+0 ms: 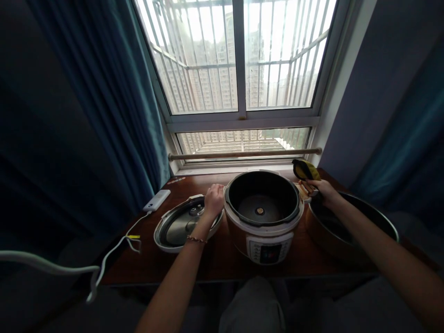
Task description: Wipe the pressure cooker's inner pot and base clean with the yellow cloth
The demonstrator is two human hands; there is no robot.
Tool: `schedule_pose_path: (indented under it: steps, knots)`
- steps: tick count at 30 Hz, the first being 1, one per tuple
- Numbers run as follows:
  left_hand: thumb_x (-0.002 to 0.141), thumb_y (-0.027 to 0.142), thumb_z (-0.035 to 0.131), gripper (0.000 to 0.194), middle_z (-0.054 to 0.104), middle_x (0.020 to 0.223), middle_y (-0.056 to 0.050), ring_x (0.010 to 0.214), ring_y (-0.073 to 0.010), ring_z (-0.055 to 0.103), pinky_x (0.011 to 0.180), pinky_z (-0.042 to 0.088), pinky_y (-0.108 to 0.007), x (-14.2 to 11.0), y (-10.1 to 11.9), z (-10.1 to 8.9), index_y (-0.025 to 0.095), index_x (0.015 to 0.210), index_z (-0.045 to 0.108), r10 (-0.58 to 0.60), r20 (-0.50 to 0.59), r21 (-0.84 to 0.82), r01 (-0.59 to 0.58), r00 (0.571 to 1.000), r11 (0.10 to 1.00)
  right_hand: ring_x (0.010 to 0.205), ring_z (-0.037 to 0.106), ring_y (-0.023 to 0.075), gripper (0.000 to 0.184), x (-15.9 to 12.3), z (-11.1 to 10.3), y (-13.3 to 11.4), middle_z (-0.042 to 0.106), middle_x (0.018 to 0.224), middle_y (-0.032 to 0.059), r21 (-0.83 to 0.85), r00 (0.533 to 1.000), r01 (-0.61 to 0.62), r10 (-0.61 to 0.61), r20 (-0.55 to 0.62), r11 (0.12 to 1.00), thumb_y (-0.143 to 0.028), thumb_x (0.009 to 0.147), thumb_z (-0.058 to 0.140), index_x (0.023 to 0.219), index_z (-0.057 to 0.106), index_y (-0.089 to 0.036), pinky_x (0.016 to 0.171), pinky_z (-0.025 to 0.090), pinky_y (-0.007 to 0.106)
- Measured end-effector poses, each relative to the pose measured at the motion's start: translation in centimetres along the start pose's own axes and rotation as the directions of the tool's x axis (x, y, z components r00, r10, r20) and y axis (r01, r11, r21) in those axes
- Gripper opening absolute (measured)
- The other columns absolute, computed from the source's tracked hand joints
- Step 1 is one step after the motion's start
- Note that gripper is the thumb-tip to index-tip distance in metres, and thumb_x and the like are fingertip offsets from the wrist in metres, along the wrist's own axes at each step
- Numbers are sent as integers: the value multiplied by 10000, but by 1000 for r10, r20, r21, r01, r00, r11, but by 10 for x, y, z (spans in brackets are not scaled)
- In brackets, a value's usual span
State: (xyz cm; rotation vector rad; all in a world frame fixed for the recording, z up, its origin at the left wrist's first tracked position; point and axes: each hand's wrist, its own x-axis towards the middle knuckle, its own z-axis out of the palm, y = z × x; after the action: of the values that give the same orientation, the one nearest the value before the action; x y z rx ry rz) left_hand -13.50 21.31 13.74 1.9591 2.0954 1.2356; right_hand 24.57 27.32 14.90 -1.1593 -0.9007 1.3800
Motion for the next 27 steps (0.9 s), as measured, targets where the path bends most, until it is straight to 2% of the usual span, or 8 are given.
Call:
schedule_pose_path:
  steps: [10,12,14,17,20,23,25,27]
  knots:
    - [899,297,295,340,641,903,-85,907,-213,563,860,405,-347,-3,-3,5,177,866,611,18,-33,3,-18,999,1000,624,665,176,113,-5,0,3,695,752,94,-8,1000,-13,13,15,1000,-170,796,551,852,630,-110,557,545,250]
    - [902,297,294,345,639,990,-103,972,-220,559,898,396,-365,-4,0,4,162,970,604,14,-58,-12,-14,998,1000,620,661,176,166,-5,-4,4,688,737,93,-18,1000,-7,7,16,1000,-262,828,541,851,621,-118,560,544,257]
    - [906,304,297,369,585,1155,-128,1103,-232,504,963,355,-399,-6,8,-1,145,1136,537,9,-96,-24,-12,995,1000,611,654,175,230,-5,-10,0,681,719,87,-46,997,47,-50,-64,998,-336,850,512,853,608,-127,554,540,260]
    - [917,330,298,418,457,1334,-115,1274,-220,350,1058,248,-424,-20,29,-17,161,1280,418,59,-165,-68,-71,985,995,671,655,179,262,-12,-23,-18,677,777,85,-115,925,239,-262,-275,964,-378,869,467,910,589,-150,596,542,261]
    - [929,309,274,396,453,1347,-82,1313,-194,302,1091,202,-422,-51,54,-32,190,1271,435,244,-200,-165,-278,949,946,792,649,185,304,-42,-26,-41,667,893,81,-211,817,405,-456,-353,890,-420,878,423,1033,559,-196,681,539,263]
    - [922,251,271,383,477,1328,-82,1303,-201,325,1089,209,-446,-90,71,-29,188,1256,448,414,-143,-182,-435,899,882,898,624,226,358,-90,-5,-40,650,956,106,-500,727,475,-643,-241,724,-462,867,414,1058,568,-202,789,517,328]
    - [904,243,317,404,472,1329,-104,1306,-223,319,1081,222,-461,-111,75,-19,169,1290,408,498,-70,-134,-503,864,854,1022,570,271,378,-121,20,-22,622,1059,129,-686,714,503,-700,-13,526,-449,856,438,1094,565,-184,909,452,416]
    - [883,250,366,448,465,1325,-134,1311,-248,305,1068,243,-469,-124,74,-9,140,1317,367,526,-58,-81,-529,849,845,1193,436,317,476,-141,47,4,531,1232,150,-739,685,597,-677,268,311,-442,822,498,1200,513,-153,1009,347,485]
